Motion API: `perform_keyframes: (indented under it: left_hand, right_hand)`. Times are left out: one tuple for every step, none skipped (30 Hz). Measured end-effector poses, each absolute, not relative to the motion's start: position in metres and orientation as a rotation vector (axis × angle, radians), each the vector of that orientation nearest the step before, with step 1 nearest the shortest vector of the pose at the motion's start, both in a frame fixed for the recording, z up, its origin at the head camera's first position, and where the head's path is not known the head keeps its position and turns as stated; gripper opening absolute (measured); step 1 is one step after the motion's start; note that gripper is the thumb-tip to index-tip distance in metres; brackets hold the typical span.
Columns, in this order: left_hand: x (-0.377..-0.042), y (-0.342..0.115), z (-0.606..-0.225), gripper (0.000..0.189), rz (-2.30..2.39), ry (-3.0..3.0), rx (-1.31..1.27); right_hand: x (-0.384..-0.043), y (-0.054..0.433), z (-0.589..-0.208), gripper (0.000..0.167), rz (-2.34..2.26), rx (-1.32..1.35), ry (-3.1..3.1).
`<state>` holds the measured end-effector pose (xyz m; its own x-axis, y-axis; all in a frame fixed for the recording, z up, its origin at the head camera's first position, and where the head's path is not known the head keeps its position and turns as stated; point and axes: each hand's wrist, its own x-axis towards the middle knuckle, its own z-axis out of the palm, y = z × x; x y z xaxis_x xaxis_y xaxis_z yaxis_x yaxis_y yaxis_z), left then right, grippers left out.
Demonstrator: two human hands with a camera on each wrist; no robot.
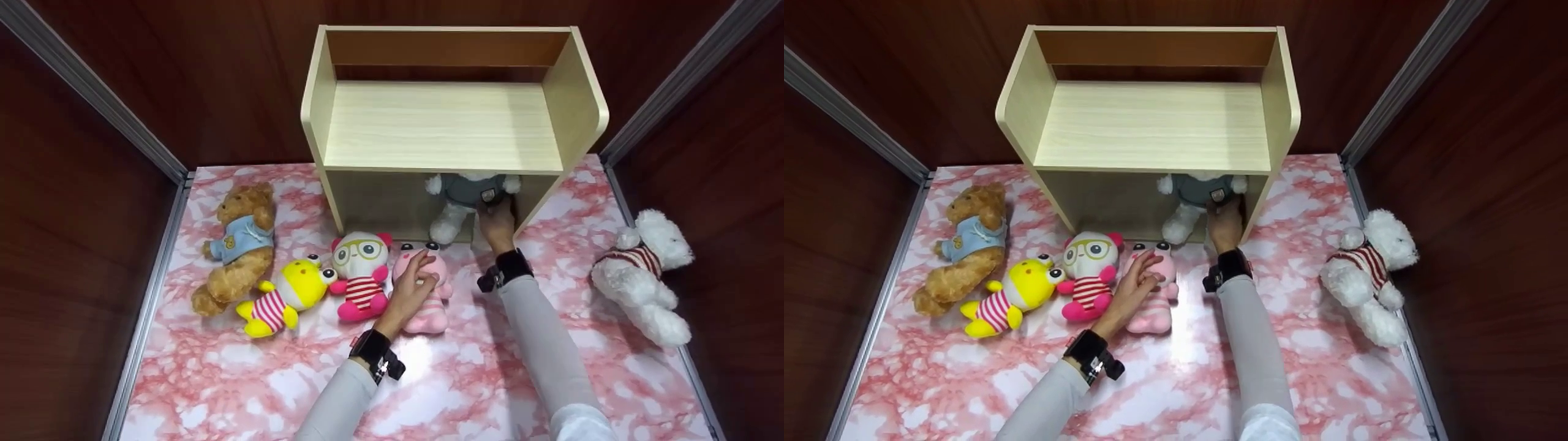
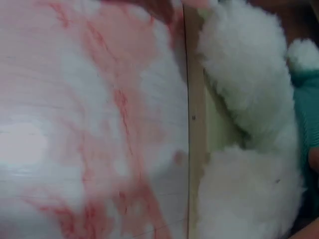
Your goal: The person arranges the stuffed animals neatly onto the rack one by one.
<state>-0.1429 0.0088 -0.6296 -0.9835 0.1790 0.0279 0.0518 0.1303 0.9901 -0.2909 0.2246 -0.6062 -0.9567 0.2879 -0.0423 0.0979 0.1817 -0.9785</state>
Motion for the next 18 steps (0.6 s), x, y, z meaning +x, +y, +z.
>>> perform_keyframes:
  left_hand:
    - [-0.143,0.009,-0.627,0.062,1.988,2.295,0.244]
    - [-0.144,0.009,-0.625,0.062,1.986,2.300,0.255]
    - [-0.144,0.009,-0.623,0.061,1.982,2.307,0.262]
    - [-0.145,0.009,-0.621,0.061,1.975,2.315,0.264]
    - [-0.145,0.009,-0.620,0.060,1.973,2.320,0.265]
    - [-0.145,0.008,-0.618,0.059,1.974,2.322,0.263]
    - [-0.144,0.008,-0.616,0.059,1.977,2.324,0.259]
    - [-0.144,0.008,-0.615,0.058,1.978,2.334,0.255]
    - [-0.144,0.007,-0.614,0.057,1.977,2.348,0.251]
    - [-0.143,0.007,-0.612,0.057,1.981,2.356,0.247]
    - [-0.143,0.006,-0.610,0.056,1.991,2.366,0.246]
    - [-0.143,0.005,-0.609,0.055,2.001,2.373,0.244]
    - [-0.143,0.003,-0.607,0.055,2.015,2.367,0.232]
    - [-0.142,0.000,-0.600,0.053,2.039,2.340,0.225]
    - [-0.141,-0.003,-0.592,0.053,2.073,2.304,0.219]
    - [-0.139,-0.008,-0.584,0.052,2.108,2.269,0.209]
    - [-0.138,-0.013,-0.575,0.052,2.145,2.235,0.197]
    - [-0.137,-0.018,-0.566,0.051,2.184,2.196,0.188]
  right_hand:
    - [-0.287,0.224,-0.604,0.057,1.840,-0.379,-2.327]
    - [-0.282,0.224,-0.601,0.061,1.629,-0.379,-2.473]
    - [-0.277,0.223,-0.600,0.067,1.401,-0.366,-2.584]
    - [-0.272,0.223,-0.598,0.069,1.385,-0.331,-2.584]
    - [-0.267,0.222,-0.597,0.071,1.372,-0.286,-2.582]
    - [-0.262,0.222,-0.596,0.073,1.350,-0.247,-2.579]
    - [-0.257,0.221,-0.595,0.073,1.327,-0.211,-2.578]
    - [-0.252,0.221,-0.594,0.074,1.298,-0.176,-2.584]
    - [-0.246,0.221,-0.593,0.074,1.271,-0.146,-2.587]
    - [-0.239,0.221,-0.592,0.073,1.255,-0.118,-2.588]
    - [-0.233,0.221,-0.590,0.072,1.248,-0.086,-2.585]
    - [-0.227,0.222,-0.589,0.070,1.238,-0.055,-2.581]
    - [-0.221,0.223,-0.588,0.068,1.232,-0.017,-2.572]
    - [-0.214,0.225,-0.586,0.066,1.233,0.022,-2.562]
    - [-0.208,0.226,-0.583,0.064,1.248,0.044,-2.557]
    - [-0.202,0.227,-0.580,0.062,1.261,0.063,-2.558]
    - [-0.195,0.228,-0.576,0.060,1.276,0.081,-2.554]
    - [-0.189,0.229,-0.572,0.059,1.286,0.090,-2.560]
